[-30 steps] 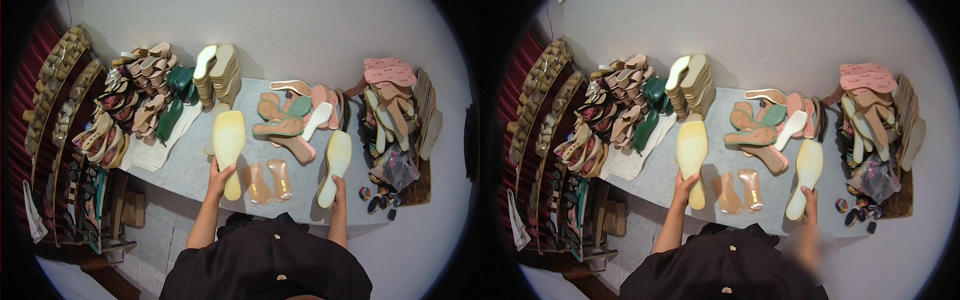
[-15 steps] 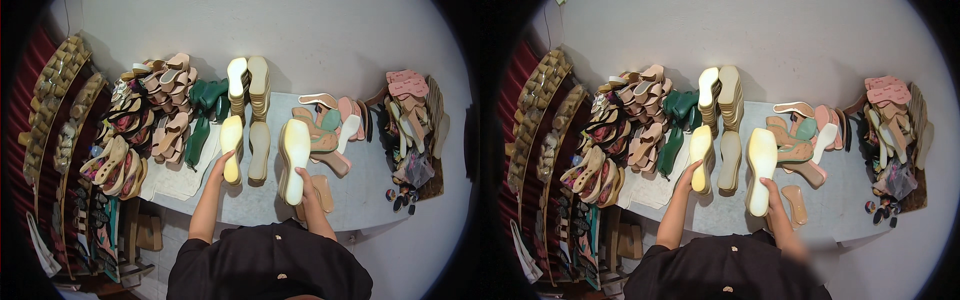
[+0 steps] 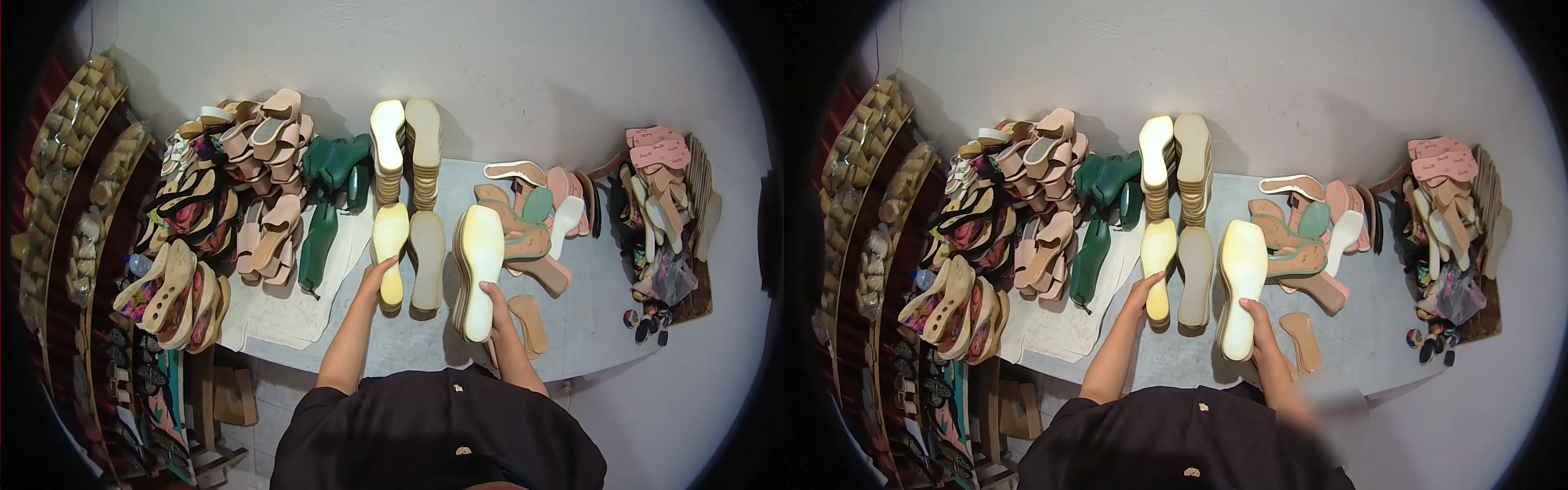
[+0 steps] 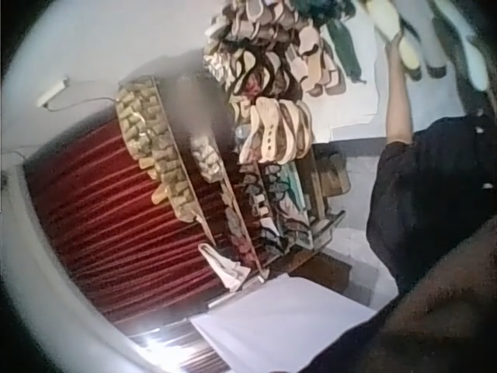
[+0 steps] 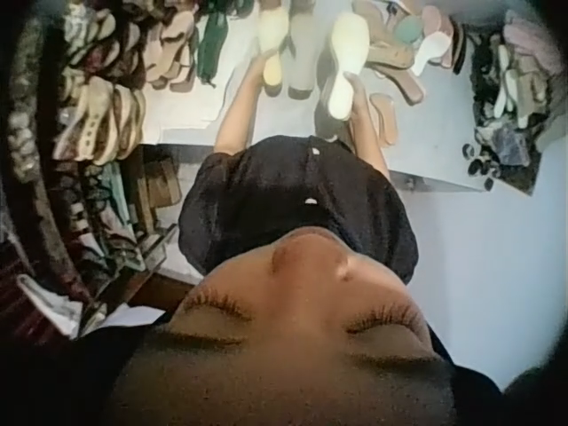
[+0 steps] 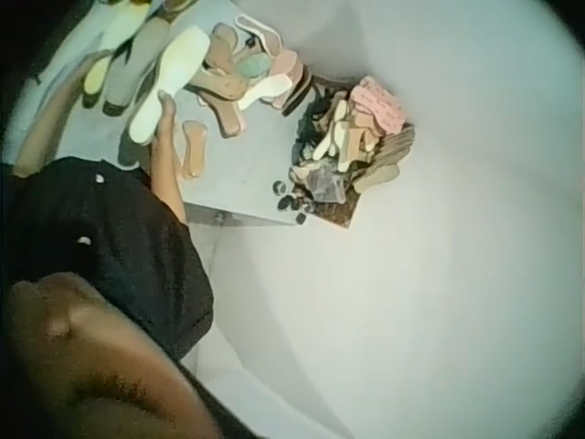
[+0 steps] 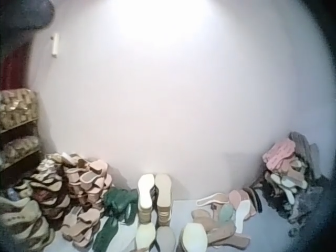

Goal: Sorting and stacking various shoe insoles on a workshop table.

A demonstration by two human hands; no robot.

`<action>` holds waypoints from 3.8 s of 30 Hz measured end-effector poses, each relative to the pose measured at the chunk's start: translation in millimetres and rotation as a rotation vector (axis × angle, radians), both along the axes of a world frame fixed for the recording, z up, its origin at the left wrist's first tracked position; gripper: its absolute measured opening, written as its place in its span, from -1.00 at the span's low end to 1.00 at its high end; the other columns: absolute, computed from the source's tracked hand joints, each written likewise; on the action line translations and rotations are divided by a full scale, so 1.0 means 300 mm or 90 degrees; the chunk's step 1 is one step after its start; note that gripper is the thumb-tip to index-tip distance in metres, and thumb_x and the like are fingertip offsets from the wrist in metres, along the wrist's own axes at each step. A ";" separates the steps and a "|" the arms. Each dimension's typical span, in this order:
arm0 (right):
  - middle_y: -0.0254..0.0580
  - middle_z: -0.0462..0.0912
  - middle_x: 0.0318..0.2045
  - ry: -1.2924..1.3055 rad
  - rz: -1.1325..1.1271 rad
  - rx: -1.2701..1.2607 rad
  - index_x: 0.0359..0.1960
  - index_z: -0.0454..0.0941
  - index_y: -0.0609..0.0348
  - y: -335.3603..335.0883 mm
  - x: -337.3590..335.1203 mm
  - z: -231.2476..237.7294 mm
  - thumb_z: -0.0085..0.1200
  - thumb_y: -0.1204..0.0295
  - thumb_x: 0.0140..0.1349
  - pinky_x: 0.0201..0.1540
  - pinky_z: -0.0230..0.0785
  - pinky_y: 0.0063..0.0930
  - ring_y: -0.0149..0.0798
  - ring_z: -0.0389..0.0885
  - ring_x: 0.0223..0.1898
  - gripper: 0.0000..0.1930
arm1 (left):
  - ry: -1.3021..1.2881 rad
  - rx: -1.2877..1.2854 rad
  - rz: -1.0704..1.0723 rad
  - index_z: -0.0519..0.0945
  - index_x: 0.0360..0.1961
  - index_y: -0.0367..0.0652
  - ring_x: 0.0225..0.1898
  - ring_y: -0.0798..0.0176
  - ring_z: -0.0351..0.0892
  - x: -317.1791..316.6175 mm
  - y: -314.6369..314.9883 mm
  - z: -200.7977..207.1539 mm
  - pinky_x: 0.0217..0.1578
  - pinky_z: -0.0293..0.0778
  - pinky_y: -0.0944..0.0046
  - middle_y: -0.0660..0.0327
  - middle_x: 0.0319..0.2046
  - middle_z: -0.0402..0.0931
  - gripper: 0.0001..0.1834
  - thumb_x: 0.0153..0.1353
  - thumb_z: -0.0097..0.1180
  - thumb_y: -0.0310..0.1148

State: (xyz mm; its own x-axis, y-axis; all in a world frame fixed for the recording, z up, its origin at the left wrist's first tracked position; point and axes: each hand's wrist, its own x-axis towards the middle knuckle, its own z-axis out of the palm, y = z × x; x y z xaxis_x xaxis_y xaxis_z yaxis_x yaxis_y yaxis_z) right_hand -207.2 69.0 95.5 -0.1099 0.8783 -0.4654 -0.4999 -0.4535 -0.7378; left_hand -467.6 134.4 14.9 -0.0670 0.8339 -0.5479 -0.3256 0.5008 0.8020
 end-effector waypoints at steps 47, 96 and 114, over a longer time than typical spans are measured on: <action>0.09 0.56 -0.27 -0.160 0.060 -0.067 -0.10 0.38 0.57 0.214 -0.304 -0.044 0.16 0.09 -0.04 -0.27 0.44 -0.40 -0.17 0.59 -0.32 -0.32 | 0.373 0.517 -0.007 0.21 0.22 -0.23 0.30 0.01 -0.08 0.149 -0.099 0.146 0.26 -0.17 0.14 0.00 0.27 0.01 -0.51 0.32 -0.34 -0.25; 0.01 0.23 0.16 -0.199 -0.082 0.253 0.21 0.13 0.23 0.107 -0.268 -0.113 -0.43 0.10 0.34 0.21 -0.03 -0.40 -0.13 0.17 0.19 -0.46 | 0.059 0.375 -0.038 -0.06 0.28 -0.23 0.29 0.16 -0.02 0.241 -0.160 0.198 0.24 -0.07 0.27 0.09 0.28 -0.05 -0.42 0.32 -0.49 -0.14; 0.18 0.09 0.18 -0.968 -0.307 0.346 0.08 0.27 0.18 -0.288 0.404 -0.017 0.10 0.46 -0.07 0.23 -0.11 0.01 0.21 -0.03 0.23 -0.42 | 0.188 0.544 0.034 0.36 -0.04 -0.28 -0.17 0.35 0.40 0.392 -0.328 0.367 -0.08 0.30 0.34 0.19 -0.14 0.38 -0.71 0.22 -0.05 -0.43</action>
State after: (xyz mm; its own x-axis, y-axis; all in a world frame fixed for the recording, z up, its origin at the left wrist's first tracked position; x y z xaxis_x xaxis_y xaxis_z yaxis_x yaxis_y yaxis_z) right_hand -85.8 -17.3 90.5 0.4295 0.7788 0.4572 0.7548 -0.0317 -0.6551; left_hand -349.9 36.1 125.0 -0.1566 0.9404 0.3020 -0.0529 -0.3134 0.9482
